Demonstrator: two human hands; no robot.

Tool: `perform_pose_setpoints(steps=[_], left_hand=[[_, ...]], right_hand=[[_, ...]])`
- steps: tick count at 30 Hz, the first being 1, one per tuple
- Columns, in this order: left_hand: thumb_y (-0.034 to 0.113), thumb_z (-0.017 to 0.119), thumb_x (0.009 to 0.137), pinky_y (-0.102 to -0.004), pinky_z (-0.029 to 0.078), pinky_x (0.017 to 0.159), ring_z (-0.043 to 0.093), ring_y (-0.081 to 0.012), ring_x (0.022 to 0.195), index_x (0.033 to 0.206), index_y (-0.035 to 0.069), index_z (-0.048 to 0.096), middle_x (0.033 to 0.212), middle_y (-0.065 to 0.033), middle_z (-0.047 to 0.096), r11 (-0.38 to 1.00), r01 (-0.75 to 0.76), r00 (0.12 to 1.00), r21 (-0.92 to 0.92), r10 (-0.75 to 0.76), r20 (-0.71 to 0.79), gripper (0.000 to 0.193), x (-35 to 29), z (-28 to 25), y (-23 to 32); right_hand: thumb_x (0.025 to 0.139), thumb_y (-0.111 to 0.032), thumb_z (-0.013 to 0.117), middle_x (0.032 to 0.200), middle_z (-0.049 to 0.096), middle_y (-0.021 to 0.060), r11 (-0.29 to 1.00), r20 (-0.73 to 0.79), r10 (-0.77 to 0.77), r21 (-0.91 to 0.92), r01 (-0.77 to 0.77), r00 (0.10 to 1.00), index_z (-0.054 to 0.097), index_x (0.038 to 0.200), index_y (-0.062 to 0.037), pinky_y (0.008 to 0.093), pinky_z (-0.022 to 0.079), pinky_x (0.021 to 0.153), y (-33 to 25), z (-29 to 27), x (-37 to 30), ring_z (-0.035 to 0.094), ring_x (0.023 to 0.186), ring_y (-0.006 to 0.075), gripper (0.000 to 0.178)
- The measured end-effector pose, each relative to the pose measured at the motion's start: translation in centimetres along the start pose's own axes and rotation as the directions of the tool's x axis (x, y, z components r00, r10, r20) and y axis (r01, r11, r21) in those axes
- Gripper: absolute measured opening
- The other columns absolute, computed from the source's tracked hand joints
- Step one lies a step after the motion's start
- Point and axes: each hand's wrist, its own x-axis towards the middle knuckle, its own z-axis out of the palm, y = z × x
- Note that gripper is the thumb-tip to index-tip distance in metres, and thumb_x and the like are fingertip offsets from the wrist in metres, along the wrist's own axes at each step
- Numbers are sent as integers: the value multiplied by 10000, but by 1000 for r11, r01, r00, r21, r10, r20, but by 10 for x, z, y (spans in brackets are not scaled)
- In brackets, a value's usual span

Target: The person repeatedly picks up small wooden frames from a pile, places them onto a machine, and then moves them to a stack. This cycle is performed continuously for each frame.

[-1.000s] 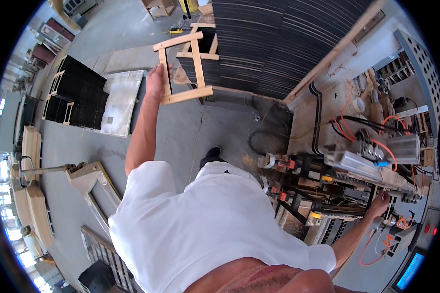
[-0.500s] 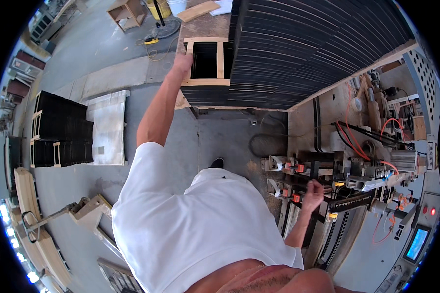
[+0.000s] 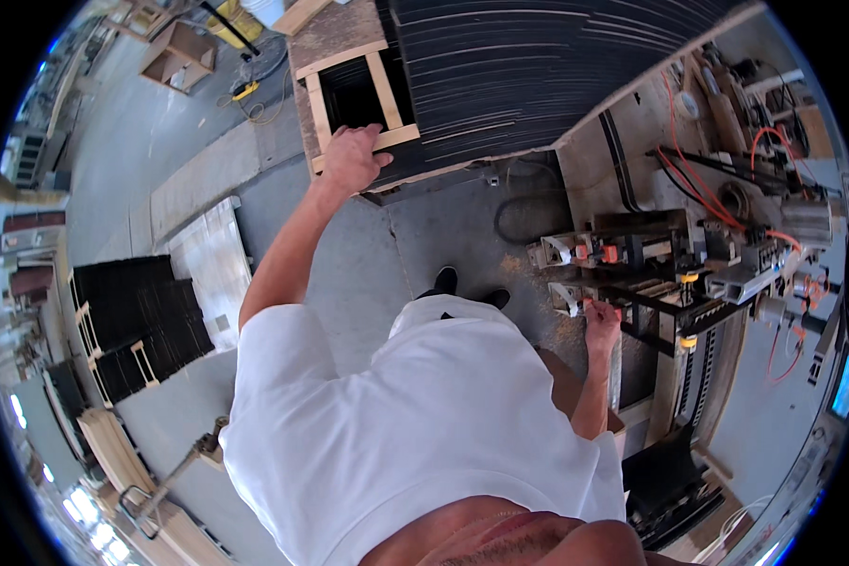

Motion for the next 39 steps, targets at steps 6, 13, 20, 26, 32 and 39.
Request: perform_pose_setpoints(steps=[6,13,20,26,32,39], left_hand=[[222,747,730,-450,489,782,624,-383,905,1104,19,603,899,-210,660,999,-4,1000,-46,4,-2,449,10,1,2],[203,780,687,-478,402,935,507,-398,1092,1172,-33,534,1148,-218,567,968,-249,939,27,249,-236,593,-5,9,8],[148,613,904,-322,488,878,609,-214,1001,1127,-44,598,1113,-139,634,671,-205,979,-712,132,-157,295,-60,57,182],[119,623,905,-284,461,922,595,-162,1027,1214,-1,556,1122,-109,635,558,-81,776,-826,555,299,339,-120,170,326],[98,629,887,-296,478,921,608,-191,1041,1223,-10,536,1135,-154,631,588,-118,611,-800,678,408,365,-142,201,426],[156,652,879,-287,499,841,635,-165,922,1158,-12,583,1012,-92,668,461,-152,593,-874,750,292,332,-98,223,541]], right_hand=[[824,-79,659,798,666,88,998,-1,33,46,-33,999,652,924,16,266,490,695,34,-3,-30,622,747,133,138],[833,-135,649,850,680,122,971,-145,80,-212,-109,986,656,976,-1,298,505,704,18,-50,-70,655,766,205,196],[813,-133,633,938,668,152,956,-521,185,-102,-276,833,631,989,-63,384,510,738,5,-163,-150,648,854,319,189],[757,-124,679,1030,645,153,765,-775,-88,-455,-456,626,627,969,-51,415,493,796,32,-246,-258,614,924,348,230],[723,-166,721,979,620,188,479,-931,66,-286,-830,359,576,940,-17,474,465,799,79,-258,-400,581,935,392,300],[830,-107,642,909,649,134,590,-925,324,33,-806,199,603,1003,-51,454,460,770,94,-239,-429,590,893,349,186]])
